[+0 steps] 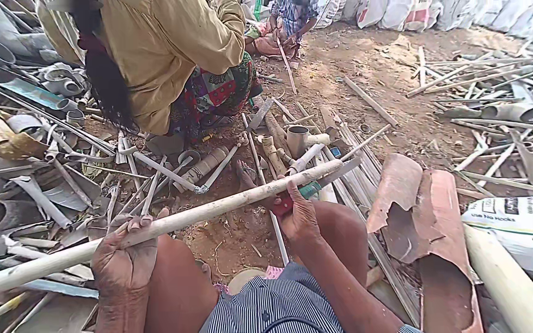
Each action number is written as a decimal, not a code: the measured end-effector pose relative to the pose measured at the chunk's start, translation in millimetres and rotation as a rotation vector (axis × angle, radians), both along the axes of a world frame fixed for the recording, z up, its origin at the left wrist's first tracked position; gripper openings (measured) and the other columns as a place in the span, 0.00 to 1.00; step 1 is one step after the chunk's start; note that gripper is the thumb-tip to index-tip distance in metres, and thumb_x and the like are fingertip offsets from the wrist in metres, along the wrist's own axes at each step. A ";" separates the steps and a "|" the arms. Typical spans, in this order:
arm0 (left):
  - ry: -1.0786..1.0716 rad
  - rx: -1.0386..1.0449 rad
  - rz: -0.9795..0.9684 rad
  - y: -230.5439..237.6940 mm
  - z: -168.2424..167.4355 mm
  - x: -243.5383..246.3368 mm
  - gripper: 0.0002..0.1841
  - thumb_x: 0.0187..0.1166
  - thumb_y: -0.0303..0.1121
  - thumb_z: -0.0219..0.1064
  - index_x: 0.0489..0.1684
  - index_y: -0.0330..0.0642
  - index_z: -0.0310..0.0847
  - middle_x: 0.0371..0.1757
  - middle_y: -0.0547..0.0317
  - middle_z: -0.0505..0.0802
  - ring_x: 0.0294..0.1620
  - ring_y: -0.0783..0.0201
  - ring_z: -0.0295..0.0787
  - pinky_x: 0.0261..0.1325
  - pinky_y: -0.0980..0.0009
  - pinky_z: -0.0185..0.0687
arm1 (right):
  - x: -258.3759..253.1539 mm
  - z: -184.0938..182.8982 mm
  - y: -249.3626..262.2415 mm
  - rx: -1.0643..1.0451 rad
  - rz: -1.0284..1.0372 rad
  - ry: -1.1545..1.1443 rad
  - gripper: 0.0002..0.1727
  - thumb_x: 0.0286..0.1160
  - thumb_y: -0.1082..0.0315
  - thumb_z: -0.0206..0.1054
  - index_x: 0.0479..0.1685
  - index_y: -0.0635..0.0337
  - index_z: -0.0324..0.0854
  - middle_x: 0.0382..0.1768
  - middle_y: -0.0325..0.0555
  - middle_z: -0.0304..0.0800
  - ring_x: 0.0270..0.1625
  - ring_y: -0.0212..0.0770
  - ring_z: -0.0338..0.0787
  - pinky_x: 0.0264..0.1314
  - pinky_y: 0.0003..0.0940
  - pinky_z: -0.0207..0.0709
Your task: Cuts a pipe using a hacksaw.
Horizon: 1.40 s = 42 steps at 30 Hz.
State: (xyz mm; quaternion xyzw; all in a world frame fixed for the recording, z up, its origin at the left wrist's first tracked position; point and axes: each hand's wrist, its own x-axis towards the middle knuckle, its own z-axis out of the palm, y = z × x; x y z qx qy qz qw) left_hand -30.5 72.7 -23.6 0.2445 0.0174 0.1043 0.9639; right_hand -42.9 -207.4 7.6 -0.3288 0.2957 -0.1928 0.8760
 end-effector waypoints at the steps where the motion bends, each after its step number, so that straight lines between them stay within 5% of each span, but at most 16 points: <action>1: 0.043 0.031 -0.025 -5.6 1.5 -0.6 0.23 0.81 0.26 0.39 0.27 0.46 0.84 0.25 0.60 0.92 0.34 0.62 0.95 0.57 0.56 0.93 | 1.7 2.6 2.7 0.007 -0.014 0.010 0.09 0.89 0.72 0.57 0.57 0.67 0.76 0.40 0.53 0.93 0.23 0.35 0.88 0.22 0.26 0.83; 6: 0.188 0.091 -0.125 -39.6 14.7 -8.9 0.19 0.80 0.22 0.43 0.33 0.44 0.84 0.36 0.52 0.97 0.42 0.58 0.98 0.45 0.62 0.96 | 6.9 -4.4 10.8 0.044 0.012 -0.004 0.10 0.88 0.72 0.58 0.61 0.65 0.74 0.43 0.52 0.93 0.25 0.35 0.89 0.25 0.26 0.85; 10: 0.205 0.076 -0.257 -50.8 4.6 -11.3 0.11 0.75 0.26 0.58 0.38 0.45 0.89 0.43 0.50 0.98 0.48 0.54 0.98 0.50 0.55 0.95 | 9.3 -8.5 6.5 0.045 0.025 0.018 0.13 0.89 0.70 0.57 0.66 0.63 0.71 0.45 0.53 0.93 0.26 0.36 0.89 0.24 0.27 0.83; 17: 0.469 0.211 -0.340 -49.7 2.7 -27.9 0.21 0.92 0.45 0.44 0.60 0.39 0.76 0.48 0.44 0.95 0.44 0.45 0.97 0.43 0.47 0.95 | 8.8 -11.6 -2.9 0.094 0.015 -0.016 0.12 0.91 0.67 0.54 0.63 0.64 0.72 0.42 0.54 0.92 0.27 0.38 0.91 0.26 0.29 0.85; 20: 0.488 0.513 -0.540 -47.0 9.5 -42.3 0.24 0.93 0.43 0.34 0.56 0.37 0.75 0.43 0.47 0.98 0.41 0.51 0.99 0.42 0.56 0.95 | 10.8 -12.2 -1.8 0.112 0.021 -0.007 0.12 0.93 0.66 0.52 0.62 0.64 0.71 0.39 0.53 0.91 0.23 0.36 0.88 0.23 0.28 0.83; 23: 0.268 1.183 -0.658 -49.2 40.4 -60.5 0.15 0.85 0.31 0.55 0.62 0.30 0.73 0.33 0.60 0.94 0.27 0.68 0.93 0.30 0.72 0.91 | 9.7 -12.6 -0.5 0.138 0.027 0.006 0.12 0.94 0.65 0.50 0.60 0.63 0.72 0.36 0.50 0.91 0.21 0.34 0.86 0.21 0.25 0.82; 24: 0.131 1.486 -0.580 -53.2 53.0 -67.8 0.19 0.82 0.36 0.64 0.60 0.27 0.79 0.30 0.60 0.92 0.25 0.69 0.89 0.30 0.71 0.86 | 9.1 -13.1 -1.3 0.150 0.030 0.006 0.13 0.94 0.64 0.49 0.59 0.64 0.73 0.36 0.50 0.91 0.21 0.34 0.86 0.22 0.25 0.82; 26: -0.176 1.947 -0.165 -65.4 62.8 -75.7 0.24 0.76 0.45 0.71 0.52 0.27 0.89 0.30 0.50 0.94 0.29 0.57 0.90 0.36 0.59 0.85 | 5.6 -14.8 -1.7 0.168 0.040 0.013 0.13 0.95 0.63 0.49 0.57 0.63 0.73 0.35 0.50 0.91 0.21 0.34 0.87 0.22 0.26 0.82; 28: -0.382 2.213 0.121 -73.4 58.1 -59.7 0.28 0.72 0.50 0.70 0.55 0.29 0.88 0.46 0.40 0.95 0.48 0.39 0.93 0.52 0.45 0.83 | 3.3 -16.4 1.6 0.183 0.060 0.007 0.14 0.95 0.63 0.49 0.56 0.63 0.75 0.35 0.50 0.92 0.21 0.35 0.87 0.23 0.26 0.83; 30: -0.445 2.314 0.063 -78.7 45.1 -37.3 0.32 0.66 0.46 0.77 0.63 0.29 0.85 0.54 0.32 0.92 0.56 0.30 0.89 0.59 0.34 0.78 | -0.2 -19.3 5.9 0.189 0.092 0.003 0.15 0.95 0.63 0.48 0.56 0.64 0.76 0.37 0.50 0.92 0.23 0.35 0.88 0.25 0.27 0.84; 32: -0.441 2.378 -0.057 -81.1 33.4 -19.3 0.27 0.66 0.38 0.81 0.62 0.29 0.86 0.47 0.31 0.93 0.47 0.30 0.91 0.48 0.37 0.84 | -2.4 -21.7 10.6 0.200 0.116 0.022 0.15 0.95 0.63 0.49 0.55 0.64 0.78 0.36 0.50 0.92 0.25 0.36 0.90 0.28 0.28 0.86; 37: -0.273 2.422 -0.438 -73.8 41.8 1.0 0.22 0.83 0.40 0.69 0.68 0.33 0.84 0.49 0.31 0.92 0.51 0.31 0.92 0.48 0.37 0.85 | 2.0 -30.7 14.4 0.236 0.132 0.090 0.12 0.93 0.64 0.53 0.63 0.61 0.70 0.43 0.53 0.92 0.30 0.39 0.91 0.31 0.31 0.87; 42: -0.067 2.455 -0.551 -64.2 47.6 14.2 0.24 0.85 0.43 0.66 0.71 0.34 0.81 0.54 0.29 0.91 0.55 0.29 0.90 0.55 0.33 0.81 | -2.6 -36.1 6.9 0.164 0.199 0.228 0.11 0.92 0.66 0.55 0.64 0.60 0.68 0.39 0.50 0.90 0.26 0.37 0.90 0.22 0.28 0.82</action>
